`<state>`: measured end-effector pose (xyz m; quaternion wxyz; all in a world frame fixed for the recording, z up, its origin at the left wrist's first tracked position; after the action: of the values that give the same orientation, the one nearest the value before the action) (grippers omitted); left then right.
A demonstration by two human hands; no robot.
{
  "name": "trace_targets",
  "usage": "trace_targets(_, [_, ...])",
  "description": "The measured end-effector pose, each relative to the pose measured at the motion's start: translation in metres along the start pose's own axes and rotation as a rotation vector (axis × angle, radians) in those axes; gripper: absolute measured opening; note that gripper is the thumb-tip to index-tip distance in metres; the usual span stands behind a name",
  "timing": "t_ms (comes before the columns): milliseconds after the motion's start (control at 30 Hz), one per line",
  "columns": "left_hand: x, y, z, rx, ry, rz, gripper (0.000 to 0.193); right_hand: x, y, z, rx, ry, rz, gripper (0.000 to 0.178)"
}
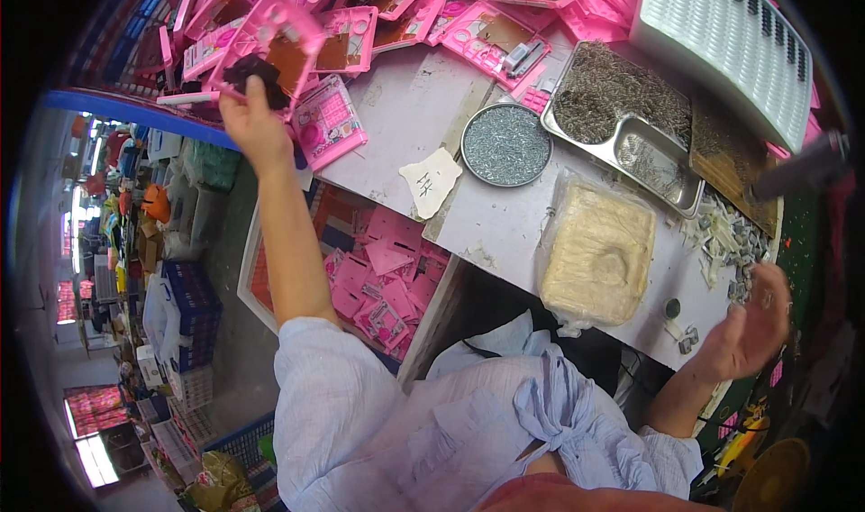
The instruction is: Assembling internal components, wiring, and soldering for a pink plastic toy housing.
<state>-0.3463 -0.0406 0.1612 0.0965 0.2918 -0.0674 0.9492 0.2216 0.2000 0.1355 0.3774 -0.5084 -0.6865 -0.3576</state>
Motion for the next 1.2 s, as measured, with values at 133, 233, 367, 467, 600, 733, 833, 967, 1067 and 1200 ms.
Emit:
trace_targets(133, [-0.053,-0.062,0.025,-0.589,0.469,-0.457,0.033,-0.024,-0.052,0.043,0.389,-0.775,-0.396,0.021])
trace_targets(233, [-0.136,-0.119,0.011,-0.916,0.89,-1.059,0.044,-0.043,-0.101,0.073,0.678,-1.101,-0.474,0.038])
trace_targets(367, [-0.24,-0.19,0.015,-0.749,1.235,-1.183,0.044,-0.073,-0.124,0.077,1.208,-1.442,-0.222,0.054])
trace_targets(467, [-0.271,-0.218,0.005,-0.656,1.293,-1.355,0.045,-0.104,-0.106,0.093,1.218,-1.411,-0.287,0.049])
trace_targets(600, [-0.289,-0.246,-0.003,-0.332,1.121,-1.495,0.042,-0.112,-0.079,0.087,1.135,-1.383,-0.405,0.048])
trace_targets(733, [-0.291,-0.258,-0.016,0.054,0.524,-1.412,0.04,-0.103,-0.065,0.074,0.399,-1.037,-0.481,0.053])
trace_targets(833, [-0.284,-0.254,0.03,0.187,-0.078,-1.156,0.034,-0.093,-0.055,0.055,-0.102,-0.804,-0.485,0.059])
trace_targets(967, [-0.327,-0.195,0.081,0.125,-0.237,-1.338,0.031,-0.088,-0.062,0.042,-0.609,-0.278,-0.664,0.054])
trace_targets(1067, [-0.355,-0.182,0.076,0.221,-0.271,-1.475,0.03,-0.092,-0.062,0.046,-0.595,-0.316,-0.595,0.044])
trace_targets(1200, [-0.357,-0.174,0.063,0.172,-0.304,-1.41,0.026,-0.095,-0.061,0.05,-0.481,-0.242,-0.551,0.036])
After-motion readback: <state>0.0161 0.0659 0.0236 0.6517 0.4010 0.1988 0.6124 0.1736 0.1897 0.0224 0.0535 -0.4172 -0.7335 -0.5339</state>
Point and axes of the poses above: each hand's wrist, its own x-axis towards the middle knuckle, its own y-axis out of the back of the hand, z = x × y, the point moved 6 cm from there along x, towards the middle knuckle, and after that the axes turned 7 degrees about y, right-handed, at the moved point
